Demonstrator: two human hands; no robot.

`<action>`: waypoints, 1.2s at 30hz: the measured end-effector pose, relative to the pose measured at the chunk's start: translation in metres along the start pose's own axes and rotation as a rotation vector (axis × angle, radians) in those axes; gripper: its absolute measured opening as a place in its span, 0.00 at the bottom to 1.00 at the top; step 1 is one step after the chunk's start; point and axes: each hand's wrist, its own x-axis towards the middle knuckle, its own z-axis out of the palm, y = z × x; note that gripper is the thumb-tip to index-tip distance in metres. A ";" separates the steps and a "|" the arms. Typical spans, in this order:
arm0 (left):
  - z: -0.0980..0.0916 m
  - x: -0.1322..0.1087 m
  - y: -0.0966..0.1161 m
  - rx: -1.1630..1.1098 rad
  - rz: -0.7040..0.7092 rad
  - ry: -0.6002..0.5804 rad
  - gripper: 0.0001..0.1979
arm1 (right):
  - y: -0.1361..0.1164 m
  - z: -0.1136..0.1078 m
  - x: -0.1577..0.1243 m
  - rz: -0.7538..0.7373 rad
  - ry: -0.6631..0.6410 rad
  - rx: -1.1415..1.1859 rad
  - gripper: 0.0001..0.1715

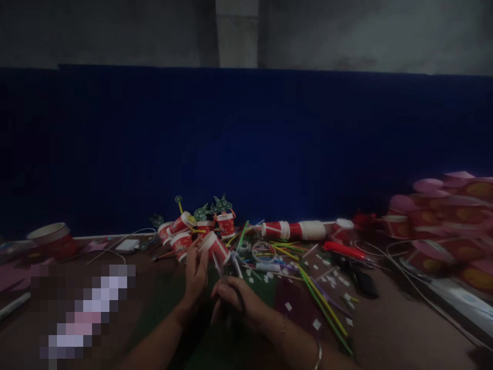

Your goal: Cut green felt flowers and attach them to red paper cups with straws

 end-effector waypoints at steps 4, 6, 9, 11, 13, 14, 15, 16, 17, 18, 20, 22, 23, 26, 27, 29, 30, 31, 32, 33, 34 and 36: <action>-0.004 0.004 -0.003 0.182 0.223 -0.014 0.11 | -0.004 0.001 0.000 0.058 0.041 0.047 0.28; -0.007 0.004 -0.005 0.199 0.250 -0.026 0.11 | -0.006 0.000 -0.001 0.079 0.046 0.052 0.28; -0.009 0.004 -0.005 0.191 0.273 -0.071 0.09 | -0.008 -0.001 -0.002 0.089 0.021 0.038 0.28; -0.010 0.005 -0.004 0.198 0.273 -0.081 0.06 | -0.007 -0.003 -0.002 0.093 0.009 0.042 0.28; -0.009 0.005 -0.003 0.209 0.279 -0.072 0.04 | -0.006 -0.006 -0.003 0.098 0.002 0.066 0.29; -0.009 0.006 -0.002 0.213 0.287 -0.070 0.04 | -0.005 -0.007 -0.004 0.106 0.003 0.080 0.29; -0.008 0.006 -0.001 0.213 0.290 -0.073 0.04 | -0.004 -0.008 -0.004 0.117 0.007 0.095 0.29; -0.007 0.006 0.000 0.210 0.291 -0.079 0.04 | -0.004 -0.009 -0.004 0.130 0.012 0.109 0.28; -0.006 0.005 0.000 0.209 0.276 -0.089 0.04 | -0.003 -0.010 -0.004 0.149 0.017 0.122 0.28; -0.005 0.005 0.001 0.216 0.249 -0.094 0.04 | -0.003 -0.010 -0.004 0.166 0.023 0.133 0.28; -0.004 0.004 0.002 0.242 0.217 -0.108 0.05 | -0.002 -0.011 -0.004 0.193 0.036 0.149 0.27; -0.003 0.003 0.004 0.278 0.206 -0.101 0.06 | -0.002 -0.011 -0.003 0.209 0.035 0.158 0.27; -0.003 0.003 0.004 0.293 0.209 -0.094 0.07 | -0.001 -0.011 -0.003 0.216 0.030 0.164 0.27; -0.005 0.002 0.006 0.314 0.247 -0.083 0.06 | -0.002 -0.010 -0.004 0.237 0.018 0.192 0.29; -0.005 0.002 0.006 0.316 0.264 -0.081 0.05 | -0.002 -0.009 -0.004 0.245 0.021 0.202 0.29; -0.006 0.003 0.007 0.319 0.289 -0.078 0.04 | -0.002 -0.009 -0.004 0.252 0.032 0.211 0.30; -0.006 0.003 0.007 0.321 0.297 -0.074 0.04 | -0.002 -0.009 -0.004 0.253 0.036 0.211 0.30; -0.006 0.003 0.007 0.324 0.301 -0.072 0.04 | -0.002 -0.009 -0.004 0.252 0.038 0.209 0.30; -0.006 0.003 0.007 0.330 0.304 -0.072 0.04 | -0.001 -0.010 -0.004 0.250 0.038 0.209 0.29; -0.006 0.003 0.007 0.340 0.308 -0.071 0.04 | 0.000 -0.011 -0.004 0.248 0.036 0.211 0.29; -0.007 0.003 0.006 0.353 0.314 -0.070 0.04 | 0.001 -0.012 -0.004 0.248 0.033 0.214 0.28; -0.007 0.003 0.005 0.389 0.333 -0.067 0.04 | 0.002 -0.014 -0.003 0.251 0.029 0.217 0.27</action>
